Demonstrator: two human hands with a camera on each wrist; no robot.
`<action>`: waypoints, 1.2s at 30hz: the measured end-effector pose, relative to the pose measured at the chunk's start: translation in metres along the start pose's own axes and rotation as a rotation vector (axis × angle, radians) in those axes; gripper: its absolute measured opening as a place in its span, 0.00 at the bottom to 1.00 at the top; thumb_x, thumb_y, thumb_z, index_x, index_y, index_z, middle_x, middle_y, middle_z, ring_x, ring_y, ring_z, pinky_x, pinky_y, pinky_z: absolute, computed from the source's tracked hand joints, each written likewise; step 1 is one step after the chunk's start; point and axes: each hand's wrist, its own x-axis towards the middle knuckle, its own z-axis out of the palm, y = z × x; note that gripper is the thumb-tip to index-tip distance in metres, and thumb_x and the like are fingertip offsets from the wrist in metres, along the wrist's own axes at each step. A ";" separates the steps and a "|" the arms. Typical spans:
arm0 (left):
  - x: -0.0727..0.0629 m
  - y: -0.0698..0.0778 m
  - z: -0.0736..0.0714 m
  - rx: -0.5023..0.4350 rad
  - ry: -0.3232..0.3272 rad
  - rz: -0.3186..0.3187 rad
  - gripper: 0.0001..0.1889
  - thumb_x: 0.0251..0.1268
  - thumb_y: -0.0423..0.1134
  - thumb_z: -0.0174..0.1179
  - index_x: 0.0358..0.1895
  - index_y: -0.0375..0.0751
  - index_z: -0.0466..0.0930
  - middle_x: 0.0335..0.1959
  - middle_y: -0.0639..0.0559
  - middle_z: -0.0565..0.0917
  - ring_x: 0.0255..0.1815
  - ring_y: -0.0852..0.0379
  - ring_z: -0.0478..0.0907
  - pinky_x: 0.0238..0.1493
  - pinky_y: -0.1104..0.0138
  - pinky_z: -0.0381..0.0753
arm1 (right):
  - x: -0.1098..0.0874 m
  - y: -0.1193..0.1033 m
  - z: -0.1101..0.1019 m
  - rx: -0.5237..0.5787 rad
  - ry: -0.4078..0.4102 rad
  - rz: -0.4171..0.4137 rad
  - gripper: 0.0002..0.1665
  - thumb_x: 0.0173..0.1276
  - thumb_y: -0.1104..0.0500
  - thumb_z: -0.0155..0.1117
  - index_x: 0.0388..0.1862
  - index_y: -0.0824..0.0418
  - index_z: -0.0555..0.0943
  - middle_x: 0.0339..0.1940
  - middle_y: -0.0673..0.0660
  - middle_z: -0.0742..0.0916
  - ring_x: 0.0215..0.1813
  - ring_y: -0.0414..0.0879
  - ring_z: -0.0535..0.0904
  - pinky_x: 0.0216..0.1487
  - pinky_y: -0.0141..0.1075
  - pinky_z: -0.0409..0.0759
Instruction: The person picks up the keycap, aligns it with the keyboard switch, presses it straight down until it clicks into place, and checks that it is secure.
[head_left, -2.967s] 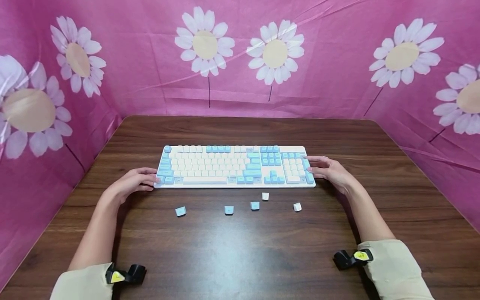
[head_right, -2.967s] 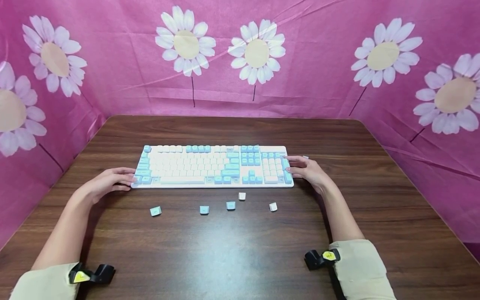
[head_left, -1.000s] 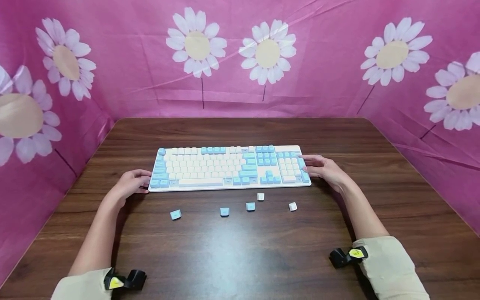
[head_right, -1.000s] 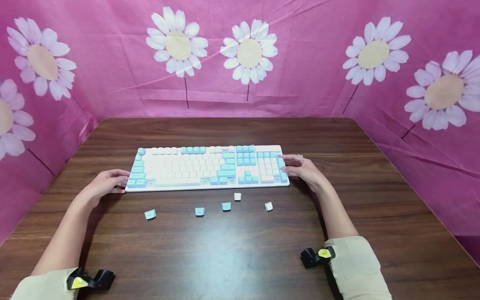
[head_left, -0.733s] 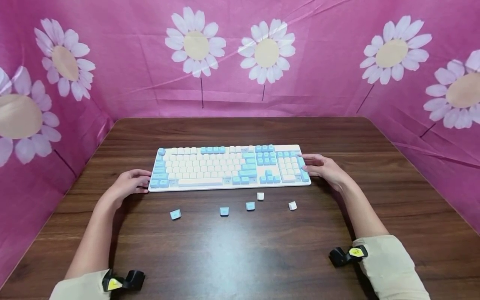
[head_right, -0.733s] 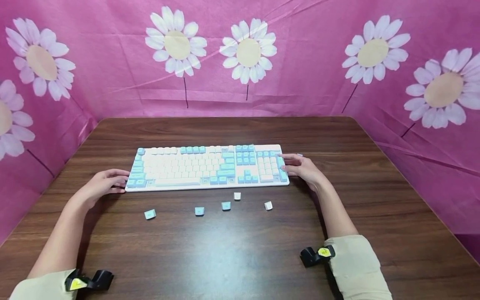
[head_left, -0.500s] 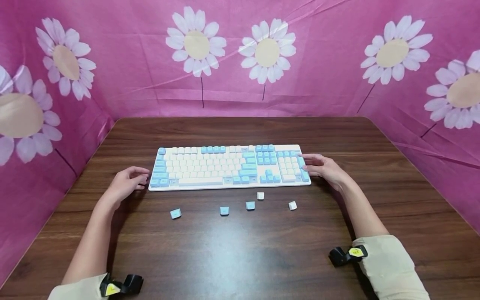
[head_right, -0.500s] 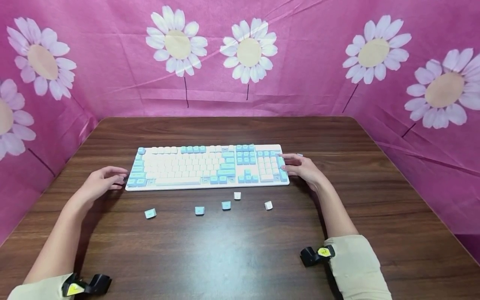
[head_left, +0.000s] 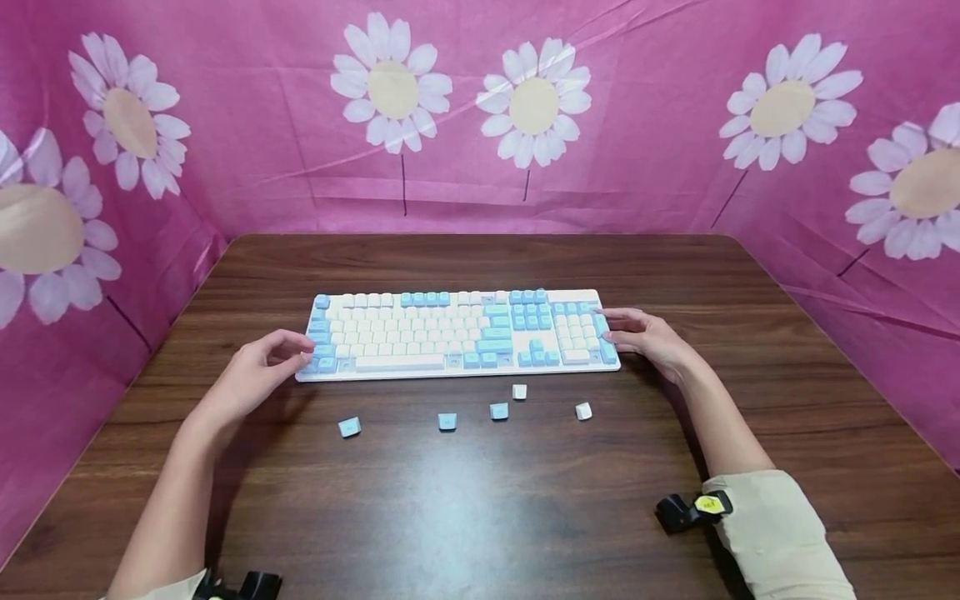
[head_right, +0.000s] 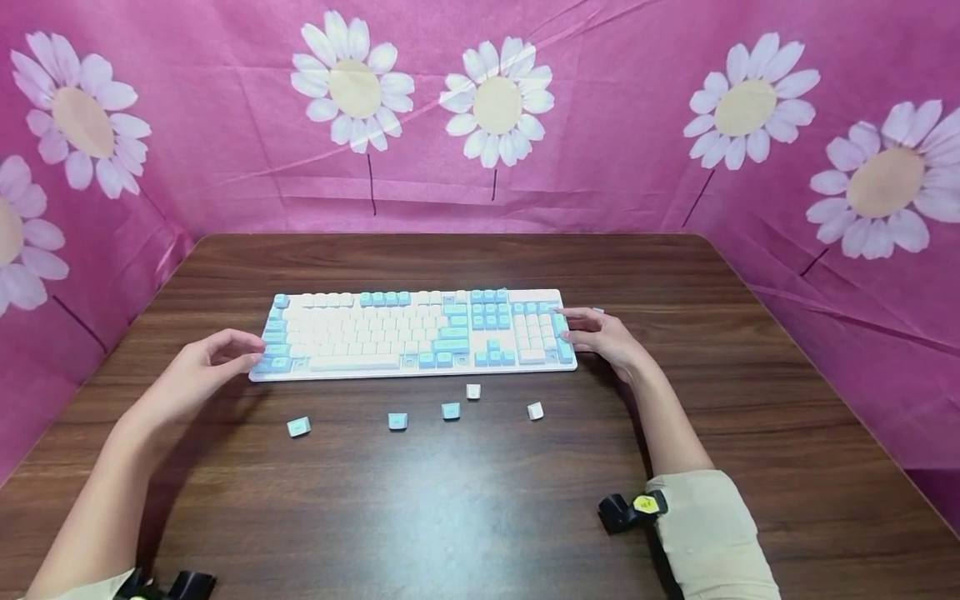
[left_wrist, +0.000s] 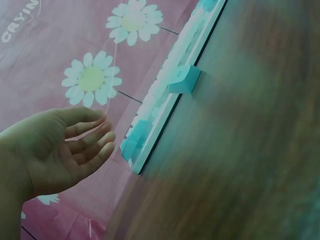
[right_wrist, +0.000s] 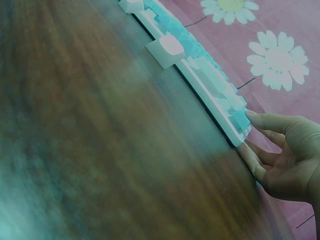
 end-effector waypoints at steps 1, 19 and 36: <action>-0.001 0.001 0.000 0.018 -0.005 0.016 0.15 0.68 0.41 0.53 0.49 0.33 0.74 0.45 0.40 0.79 0.44 0.49 0.72 0.43 0.64 0.69 | 0.000 0.000 0.000 0.000 0.000 0.001 0.35 0.63 0.63 0.62 0.67 0.69 0.61 0.59 0.67 0.69 0.46 0.40 0.75 0.45 0.31 0.74; -0.009 0.002 0.015 -0.090 -0.271 0.110 0.15 0.54 0.39 0.66 0.43 0.37 0.77 0.36 0.47 0.79 0.37 0.55 0.75 0.38 0.67 0.72 | -0.002 -0.001 -0.001 0.006 -0.006 0.011 0.36 0.64 0.62 0.62 0.68 0.67 0.60 0.61 0.68 0.66 0.46 0.39 0.75 0.46 0.31 0.74; -0.009 0.001 0.031 -0.107 -0.503 0.138 0.17 0.50 0.41 0.70 0.41 0.39 0.76 0.34 0.48 0.74 0.30 0.56 0.70 0.30 0.69 0.71 | -0.001 -0.001 0.000 0.001 -0.011 0.000 0.36 0.63 0.62 0.63 0.67 0.69 0.60 0.59 0.68 0.67 0.46 0.39 0.75 0.46 0.31 0.74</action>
